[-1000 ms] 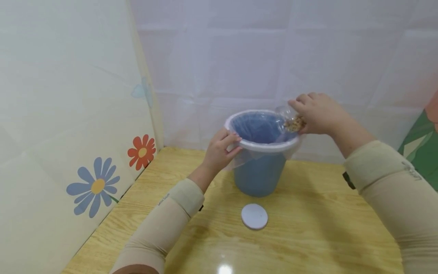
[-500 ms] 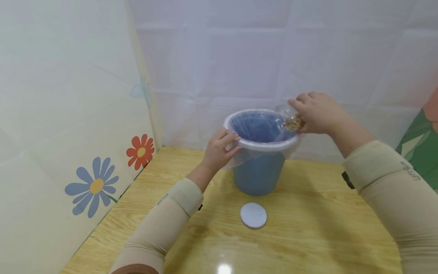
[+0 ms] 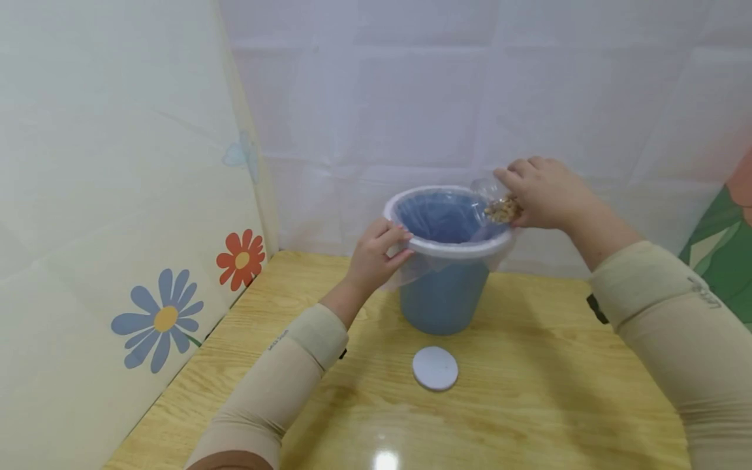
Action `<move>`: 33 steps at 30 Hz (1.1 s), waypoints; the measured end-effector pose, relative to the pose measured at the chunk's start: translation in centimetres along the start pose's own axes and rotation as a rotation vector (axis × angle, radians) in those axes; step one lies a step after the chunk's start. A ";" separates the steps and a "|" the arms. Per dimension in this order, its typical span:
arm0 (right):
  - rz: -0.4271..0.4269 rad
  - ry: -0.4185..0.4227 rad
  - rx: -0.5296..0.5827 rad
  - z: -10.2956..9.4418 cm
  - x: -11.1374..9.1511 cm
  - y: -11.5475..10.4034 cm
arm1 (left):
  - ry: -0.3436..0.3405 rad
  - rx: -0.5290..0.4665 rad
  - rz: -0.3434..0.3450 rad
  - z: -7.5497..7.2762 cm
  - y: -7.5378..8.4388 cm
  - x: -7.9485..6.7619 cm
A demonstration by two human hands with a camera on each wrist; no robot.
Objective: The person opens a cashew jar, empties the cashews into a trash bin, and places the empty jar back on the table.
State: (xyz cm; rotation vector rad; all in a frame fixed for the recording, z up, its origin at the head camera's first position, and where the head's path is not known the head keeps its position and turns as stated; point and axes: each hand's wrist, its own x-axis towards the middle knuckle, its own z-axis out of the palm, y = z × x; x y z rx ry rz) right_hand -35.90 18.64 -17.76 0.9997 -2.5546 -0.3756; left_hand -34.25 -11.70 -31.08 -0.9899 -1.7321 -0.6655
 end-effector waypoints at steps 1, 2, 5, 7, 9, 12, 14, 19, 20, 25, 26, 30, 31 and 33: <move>-0.005 0.004 -0.006 0.0 0.0 0.0 | 0.000 -0.002 0.000 0.0 0.0 0.0; -0.008 0.006 -0.008 0.0 0.0 0.0 | 0.000 -0.002 0.000 0.0 0.0 0.0; -0.015 0.005 -0.016 0.0 0.1 0.0 | -0.003 -0.004 -0.004 0.0 -0.1 0.0; -0.016 0.000 -0.016 0.0 0.1 -0.1 | -0.006 0.000 -0.006 0.1 -0.2 -0.1; -0.018 -0.001 -0.019 0.1 0.0 -0.1 | -0.010 0.004 -0.007 0.2 -0.2 -0.2; -0.030 0.020 -0.021 0.2 -0.1 -0.1 | -0.011 0.008 -0.001 0.2 -0.3 -0.3; -0.043 0.041 -0.026 0.3 -0.2 0.0 | -0.008 0.007 0.006 0.2 -0.3 -0.2; -0.068 0.081 -0.034 0.4 -0.2 0.1 | 0.004 -0.001 0.019 0.2 -0.4 -0.1; -0.068 0.081 -0.035 0.5 -0.2 0.1 | 0.005 -0.001 0.020 0.2 -0.4 -0.1; -0.067 0.079 -0.032 0.5 -0.2 0.0 | -0.001 0.009 0.018 0.2 -0.3 -0.2; -0.067 0.082 -0.028 0.5 -0.2 0.0 | -0.002 0.009 0.016 0.1 -0.2 -0.2; -0.077 0.104 -0.020 0.5 -0.2 -0.1 | -0.004 0.007 0.011 0.1 -0.2 -0.3; -0.078 0.107 -0.019 0.5 -0.2 -0.1 | -0.003 0.005 0.012 0.1 -0.2 -0.3; -0.079 0.109 -0.018 0.5 -0.2 -0.1 | 0.001 0.003 0.019 0.1 -0.3 -0.3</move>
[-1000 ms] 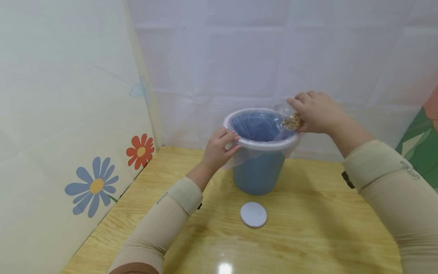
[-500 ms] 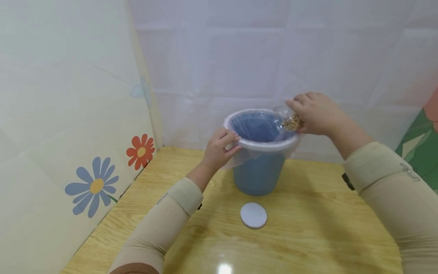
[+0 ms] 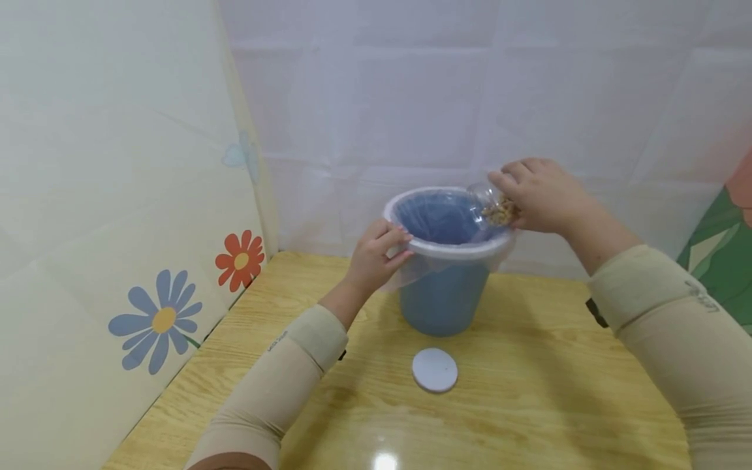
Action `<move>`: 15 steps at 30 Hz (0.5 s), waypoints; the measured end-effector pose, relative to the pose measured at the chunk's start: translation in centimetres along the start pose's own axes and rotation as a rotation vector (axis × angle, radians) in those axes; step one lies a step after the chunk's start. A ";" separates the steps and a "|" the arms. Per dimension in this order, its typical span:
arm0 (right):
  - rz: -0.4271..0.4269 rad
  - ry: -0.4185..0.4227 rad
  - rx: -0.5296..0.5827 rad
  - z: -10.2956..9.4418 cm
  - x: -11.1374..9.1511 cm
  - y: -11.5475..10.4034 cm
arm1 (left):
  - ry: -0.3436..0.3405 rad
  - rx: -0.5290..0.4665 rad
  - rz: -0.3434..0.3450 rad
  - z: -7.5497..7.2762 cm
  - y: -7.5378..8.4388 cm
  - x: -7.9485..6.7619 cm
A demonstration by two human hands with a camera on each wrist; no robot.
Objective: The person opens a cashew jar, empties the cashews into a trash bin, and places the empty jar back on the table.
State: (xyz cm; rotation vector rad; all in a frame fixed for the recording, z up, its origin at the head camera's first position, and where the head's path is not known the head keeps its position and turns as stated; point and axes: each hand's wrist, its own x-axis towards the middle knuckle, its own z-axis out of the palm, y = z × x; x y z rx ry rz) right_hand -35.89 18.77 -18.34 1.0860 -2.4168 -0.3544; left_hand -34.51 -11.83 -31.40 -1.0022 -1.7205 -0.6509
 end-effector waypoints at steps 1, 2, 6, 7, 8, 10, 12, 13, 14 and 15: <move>0.000 0.000 -0.001 0.0 0.0 0.0 | 0.002 -0.001 0.002 0.0 0.0 0.0; 0.004 -0.004 0.000 0.0 0.0 0.0 | 0.005 -0.003 0.006 0.0 0.0 0.0; -0.002 0.015 0.004 -0.1 0.0 -0.1 | 0.008 -0.009 0.009 -0.1 -0.1 0.1; -0.004 0.022 0.004 -0.1 0.0 -0.1 | 0.010 -0.012 0.010 -0.1 -0.1 0.2; -0.007 0.027 0.005 -0.1 0.0 -0.1 | 0.011 -0.014 0.011 -0.1 -0.1 0.2; -0.013 0.038 0.008 -0.1 0.0 0.0 | 0.011 -0.014 0.011 -0.1 -0.2 0.2; -0.013 0.036 0.011 -0.1 0.0 0.0 | 0.011 -0.012 0.012 -0.1 -0.2 0.2; -0.013 0.033 0.011 -0.1 0.0 0.0 | 0.011 -0.011 0.013 -0.1 -0.2 0.2; -0.013 0.028 0.012 -0.1 0.0 -0.1 | 0.009 -0.010 0.012 -0.1 -0.2 0.2; -0.012 0.022 0.013 -0.1 0.0 -0.1 | 0.009 -0.010 0.010 -0.1 -0.2 0.2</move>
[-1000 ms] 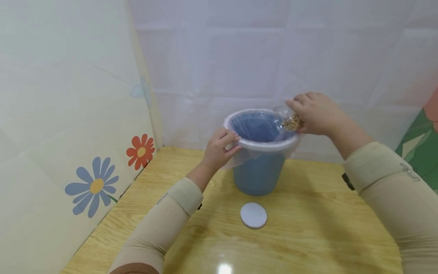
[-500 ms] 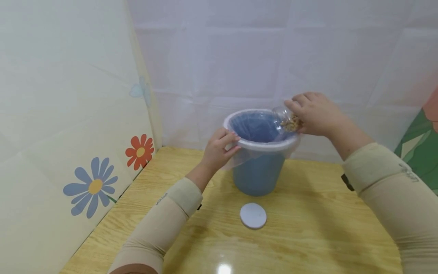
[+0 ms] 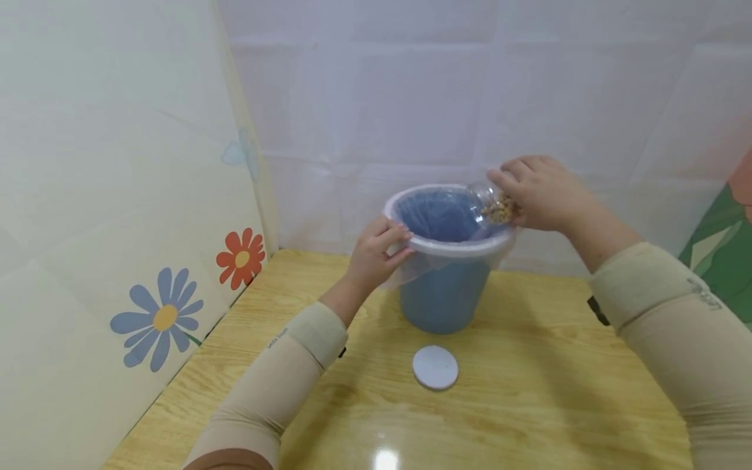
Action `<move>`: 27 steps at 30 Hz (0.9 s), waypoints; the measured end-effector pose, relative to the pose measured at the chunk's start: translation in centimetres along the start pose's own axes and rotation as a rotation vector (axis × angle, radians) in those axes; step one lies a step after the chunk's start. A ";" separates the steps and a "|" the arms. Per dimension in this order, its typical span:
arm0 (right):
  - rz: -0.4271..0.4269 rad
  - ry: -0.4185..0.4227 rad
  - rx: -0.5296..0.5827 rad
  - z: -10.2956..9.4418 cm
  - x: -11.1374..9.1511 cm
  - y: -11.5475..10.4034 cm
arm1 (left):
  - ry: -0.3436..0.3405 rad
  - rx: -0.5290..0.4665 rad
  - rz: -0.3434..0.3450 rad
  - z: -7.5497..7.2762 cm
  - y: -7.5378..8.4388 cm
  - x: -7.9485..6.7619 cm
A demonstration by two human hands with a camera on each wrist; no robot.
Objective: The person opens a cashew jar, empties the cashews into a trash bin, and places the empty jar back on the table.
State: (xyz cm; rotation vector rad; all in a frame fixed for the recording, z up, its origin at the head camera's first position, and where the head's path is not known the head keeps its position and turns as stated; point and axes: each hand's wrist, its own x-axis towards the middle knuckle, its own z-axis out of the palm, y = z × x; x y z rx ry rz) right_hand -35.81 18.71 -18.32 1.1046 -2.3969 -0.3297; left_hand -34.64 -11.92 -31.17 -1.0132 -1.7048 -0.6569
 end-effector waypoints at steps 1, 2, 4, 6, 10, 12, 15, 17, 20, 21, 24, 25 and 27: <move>-0.001 -0.004 -0.002 0.0 0.0 0.0 | 0.000 0.000 -0.001 0.0 0.1 0.0; -0.002 -0.006 -0.006 0.0 0.0 0.0 | 0.001 -0.001 -0.002 0.0 0.1 0.0; -0.004 -0.010 -0.012 0.0 -0.1 0.0 | 0.002 -0.003 -0.004 0.0 0.2 -0.1; -0.005 -0.005 -0.013 0.1 -0.1 0.0 | 0.003 -0.008 -0.003 0.0 0.3 0.0; -0.003 0.011 -0.010 0.1 -0.1 0.0 | 0.000 -0.007 -0.002 -0.1 0.3 0.1; -0.002 0.017 -0.009 0.1 -0.1 0.1 | -0.001 -0.011 -0.006 0.0 0.3 0.2; -0.001 0.014 -0.007 0.1 -0.2 0.1 | 0.000 -0.016 -0.011 0.0 0.3 0.1; -0.002 0.018 -0.005 0.1 -0.2 0.1 | 0.001 -0.022 -0.011 0.1 0.3 0.2; -0.003 0.023 -0.001 0.1 -0.3 0.1 | 0.004 -0.024 -0.009 0.1 0.2 0.2; -0.005 0.026 -0.001 0.1 -0.3 0.1 | 0.004 -0.025 -0.009 0.1 0.2 0.2; -0.013 0.032 0.000 0.1 -0.2 0.1 | 0.005 -0.026 -0.016 0.0 0.3 0.2; -0.014 0.030 0.000 0.1 -0.2 0.1 | 0.004 -0.026 -0.020 0.0 0.3 0.2; -0.017 0.026 -0.001 0.1 -0.2 0.1 | 0.004 -0.025 -0.026 -0.1 0.4 0.1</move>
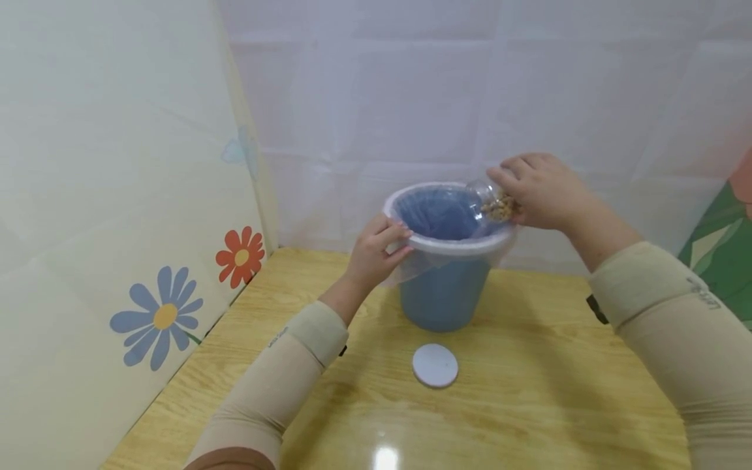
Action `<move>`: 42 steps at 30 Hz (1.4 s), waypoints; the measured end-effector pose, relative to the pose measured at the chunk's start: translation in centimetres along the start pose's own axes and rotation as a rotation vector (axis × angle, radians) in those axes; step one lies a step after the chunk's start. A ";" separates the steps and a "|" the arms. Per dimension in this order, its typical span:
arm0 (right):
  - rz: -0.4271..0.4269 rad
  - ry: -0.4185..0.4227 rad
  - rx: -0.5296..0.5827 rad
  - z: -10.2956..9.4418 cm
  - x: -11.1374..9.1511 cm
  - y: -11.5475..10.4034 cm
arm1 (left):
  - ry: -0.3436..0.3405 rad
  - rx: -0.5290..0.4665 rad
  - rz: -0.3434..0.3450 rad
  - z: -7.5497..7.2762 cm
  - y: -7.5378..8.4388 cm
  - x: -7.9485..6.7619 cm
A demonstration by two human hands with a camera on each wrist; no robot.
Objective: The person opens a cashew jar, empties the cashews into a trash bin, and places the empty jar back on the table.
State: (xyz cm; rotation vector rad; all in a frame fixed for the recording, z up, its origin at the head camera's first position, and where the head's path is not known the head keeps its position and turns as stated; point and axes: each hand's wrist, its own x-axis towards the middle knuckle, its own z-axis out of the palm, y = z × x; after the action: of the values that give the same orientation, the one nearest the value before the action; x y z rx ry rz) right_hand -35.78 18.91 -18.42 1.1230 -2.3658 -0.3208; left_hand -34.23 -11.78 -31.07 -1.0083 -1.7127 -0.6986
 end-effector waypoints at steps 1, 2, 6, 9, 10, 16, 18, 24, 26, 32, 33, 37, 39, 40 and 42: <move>0.001 -0.005 0.000 0.0 0.0 0.0 | 0.000 0.000 -0.002 0.0 0.0 0.0; 0.002 -0.007 -0.001 0.0 0.0 0.0 | -0.001 0.001 -0.005 -0.1 0.1 -0.1; 0.004 -0.003 -0.001 0.0 0.0 -0.1 | -0.002 -0.002 -0.008 -0.1 0.2 0.0; 0.002 0.010 -0.005 0.0 0.0 -0.1 | 0.001 -0.004 -0.005 0.0 0.1 0.1; -0.001 0.015 -0.005 0.0 0.0 -0.1 | 0.003 -0.005 -0.004 0.0 0.0 0.1; 0.002 -0.009 -0.011 -0.1 -0.1 -0.3 | 0.007 -0.004 0.007 0.0 0.1 0.0; 0.004 -0.018 -0.012 -0.1 -0.1 -0.4 | 0.005 -0.006 0.009 0.0 0.2 0.0; -0.010 0.010 -0.029 -0.2 -0.1 -0.3 | 0.009 -0.037 0.005 0.0 0.2 0.2; -0.018 0.020 -0.031 -0.1 -0.1 -0.3 | 0.010 -0.043 0.004 -0.1 0.3 0.2; -0.027 0.028 -0.031 0.0 -0.2 -0.2 | 0.012 -0.038 0.006 -0.2 0.4 0.2; -0.025 0.026 -0.027 0.0 -0.2 -0.2 | 0.011 -0.037 0.006 -0.2 0.4 0.2; -0.010 0.022 -0.022 0.0 -0.3 -0.3 | 0.005 -0.039 0.002 -0.1 0.4 0.2; -0.008 0.029 -0.025 -0.1 -0.3 -0.2 | 0.004 -0.043 -0.002 -0.1 0.4 0.3; -0.009 0.031 -0.030 -0.1 -0.3 -0.2 | 0.004 -0.041 -0.002 -0.1 0.4 0.3; -0.015 0.034 -0.038 -0.1 -0.3 -0.2 | 0.005 -0.041 -0.001 -0.1 0.4 0.2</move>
State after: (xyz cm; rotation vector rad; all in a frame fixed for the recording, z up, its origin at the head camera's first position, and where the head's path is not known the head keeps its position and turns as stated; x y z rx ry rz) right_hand -35.46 18.99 -18.51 1.1206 -2.3136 -0.3476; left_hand -33.83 -11.61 -30.82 -1.0333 -1.7004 -0.7391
